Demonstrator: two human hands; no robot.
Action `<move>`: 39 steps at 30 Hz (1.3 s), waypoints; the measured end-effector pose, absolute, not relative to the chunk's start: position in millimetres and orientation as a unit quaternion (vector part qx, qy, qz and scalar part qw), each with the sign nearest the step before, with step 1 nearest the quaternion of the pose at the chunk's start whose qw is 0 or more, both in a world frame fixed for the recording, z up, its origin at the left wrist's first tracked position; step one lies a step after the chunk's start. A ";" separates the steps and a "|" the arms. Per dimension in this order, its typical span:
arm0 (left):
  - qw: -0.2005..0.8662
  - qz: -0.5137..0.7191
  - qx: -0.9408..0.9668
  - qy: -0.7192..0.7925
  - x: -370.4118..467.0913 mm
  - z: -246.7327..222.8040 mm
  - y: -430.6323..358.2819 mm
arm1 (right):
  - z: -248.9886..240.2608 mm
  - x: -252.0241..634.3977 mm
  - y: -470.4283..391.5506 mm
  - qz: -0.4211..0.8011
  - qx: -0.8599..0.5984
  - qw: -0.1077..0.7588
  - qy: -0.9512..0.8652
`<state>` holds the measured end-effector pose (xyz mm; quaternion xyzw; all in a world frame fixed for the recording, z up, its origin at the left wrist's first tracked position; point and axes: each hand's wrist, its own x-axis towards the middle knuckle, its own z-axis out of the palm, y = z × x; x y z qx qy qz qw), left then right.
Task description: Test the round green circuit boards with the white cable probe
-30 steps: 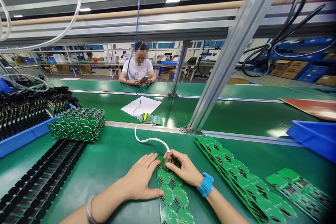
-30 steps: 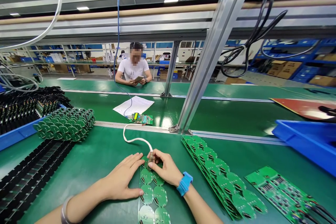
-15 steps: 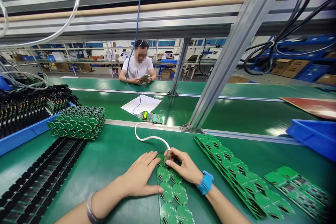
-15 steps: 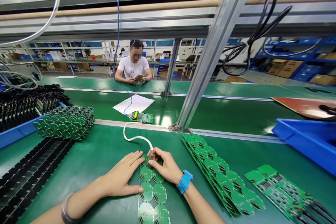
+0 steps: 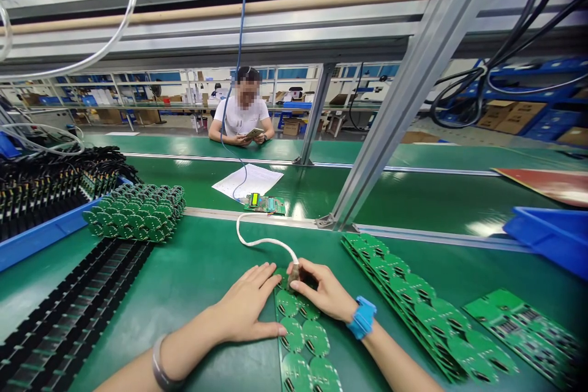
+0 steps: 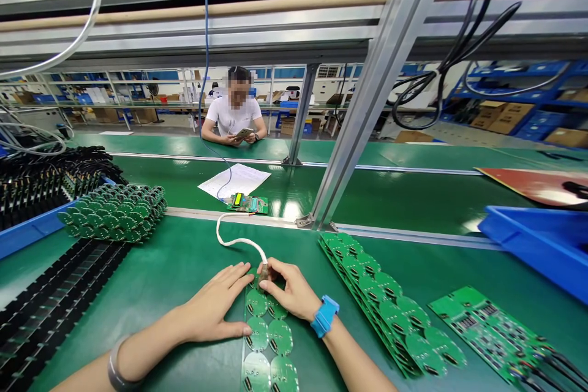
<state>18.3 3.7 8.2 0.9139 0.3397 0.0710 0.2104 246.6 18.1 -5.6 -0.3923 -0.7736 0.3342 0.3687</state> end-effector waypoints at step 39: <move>0.202 0.064 0.917 0.339 16.6 7.4 4.2 | -10.0 243.6 19.7 0.341 -0.391 0.364 -0.774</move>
